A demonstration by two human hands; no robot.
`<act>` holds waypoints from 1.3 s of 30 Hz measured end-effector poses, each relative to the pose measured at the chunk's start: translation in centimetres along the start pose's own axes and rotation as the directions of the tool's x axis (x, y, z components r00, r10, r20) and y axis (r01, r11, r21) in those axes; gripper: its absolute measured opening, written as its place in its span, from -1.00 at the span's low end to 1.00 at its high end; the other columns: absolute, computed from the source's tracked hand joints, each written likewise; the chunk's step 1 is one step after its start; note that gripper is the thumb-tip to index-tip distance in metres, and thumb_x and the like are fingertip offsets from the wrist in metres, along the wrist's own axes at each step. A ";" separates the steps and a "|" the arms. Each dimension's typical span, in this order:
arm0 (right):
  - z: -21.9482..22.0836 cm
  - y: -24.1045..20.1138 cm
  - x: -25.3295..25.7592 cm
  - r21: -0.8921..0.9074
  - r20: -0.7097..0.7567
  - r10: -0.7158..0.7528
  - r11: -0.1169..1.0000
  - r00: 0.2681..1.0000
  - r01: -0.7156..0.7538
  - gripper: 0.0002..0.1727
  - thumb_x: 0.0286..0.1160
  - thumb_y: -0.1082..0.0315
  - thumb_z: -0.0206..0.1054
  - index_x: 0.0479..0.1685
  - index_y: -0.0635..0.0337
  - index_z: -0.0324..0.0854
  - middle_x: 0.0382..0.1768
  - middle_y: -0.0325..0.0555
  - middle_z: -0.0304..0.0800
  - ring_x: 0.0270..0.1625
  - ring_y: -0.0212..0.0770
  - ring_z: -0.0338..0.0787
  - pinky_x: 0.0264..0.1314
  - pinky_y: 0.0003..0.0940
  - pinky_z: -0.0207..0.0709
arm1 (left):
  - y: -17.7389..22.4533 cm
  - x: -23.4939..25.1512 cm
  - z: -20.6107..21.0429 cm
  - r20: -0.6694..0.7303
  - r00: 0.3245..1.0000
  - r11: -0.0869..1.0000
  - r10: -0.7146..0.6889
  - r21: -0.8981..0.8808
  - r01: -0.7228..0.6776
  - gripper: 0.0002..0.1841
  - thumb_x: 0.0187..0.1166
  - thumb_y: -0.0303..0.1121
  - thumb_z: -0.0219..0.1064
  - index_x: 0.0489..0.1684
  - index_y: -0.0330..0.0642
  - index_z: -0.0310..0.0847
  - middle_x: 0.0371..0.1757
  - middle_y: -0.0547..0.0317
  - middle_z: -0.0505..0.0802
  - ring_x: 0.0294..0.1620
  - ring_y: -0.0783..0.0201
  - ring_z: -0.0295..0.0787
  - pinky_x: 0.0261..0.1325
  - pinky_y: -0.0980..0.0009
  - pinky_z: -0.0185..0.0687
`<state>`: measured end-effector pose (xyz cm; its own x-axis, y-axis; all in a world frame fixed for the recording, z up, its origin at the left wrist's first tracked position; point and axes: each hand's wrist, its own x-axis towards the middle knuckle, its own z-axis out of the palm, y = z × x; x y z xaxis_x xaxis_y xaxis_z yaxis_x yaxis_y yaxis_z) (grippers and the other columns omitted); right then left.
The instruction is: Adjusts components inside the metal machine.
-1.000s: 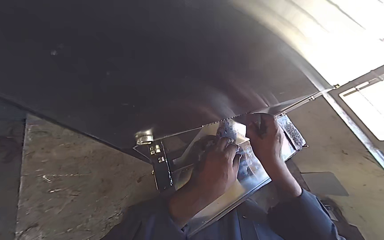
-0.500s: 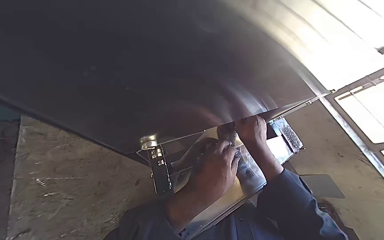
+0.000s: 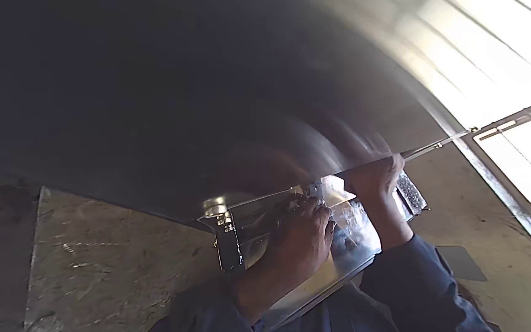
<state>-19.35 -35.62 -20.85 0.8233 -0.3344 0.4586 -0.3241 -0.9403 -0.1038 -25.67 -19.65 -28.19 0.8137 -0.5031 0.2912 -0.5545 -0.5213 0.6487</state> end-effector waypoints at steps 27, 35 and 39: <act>1.3 1.7 -1.1 0.084 0.346 0.097 0.987 0.933 -0.134 -0.64 0.72 0.07 0.26 0.06 0.23 0.68 -0.19 0.15 0.83 -0.04 0.18 0.87 -0.02 0.14 0.70 | -0.7 0.3 1.2 0.032 0.999 0.999 -0.002 0.040 0.001 -0.68 0.61 -0.10 0.32 0.06 -0.05 0.87 0.30 0.15 0.84 0.36 0.16 0.75 0.42 0.14 0.63; -1.3 0.2 1.2 0.033 0.003 0.077 0.996 0.997 -0.077 -0.65 0.48 0.15 0.41 -0.25 0.37 0.68 -0.33 0.19 0.82 -0.16 0.20 0.89 -0.17 0.12 0.69 | -0.7 0.2 1.0 0.044 0.999 1.000 -0.001 0.026 0.000 -0.66 0.63 -0.09 0.28 0.05 -0.10 0.86 0.30 0.10 0.84 0.36 0.14 0.76 0.45 0.16 0.62; 0.3 0.3 0.2 0.013 0.307 0.129 0.990 0.943 -0.139 -0.64 0.73 0.10 0.22 -0.06 0.26 0.70 -0.30 0.14 0.84 -0.11 0.20 0.88 -0.13 0.17 0.68 | -0.6 0.4 1.1 0.007 1.000 1.000 0.004 0.019 -0.004 -0.69 0.60 -0.12 0.33 0.01 -0.11 0.87 0.28 0.09 0.84 0.24 0.19 0.82 0.30 0.28 0.72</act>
<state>-19.12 -35.95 -21.06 0.8777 -0.4558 0.1481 -0.4298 -0.8852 -0.1779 -25.19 -20.28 -29.22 0.8101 -0.5099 0.2894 -0.5612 -0.5318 0.6342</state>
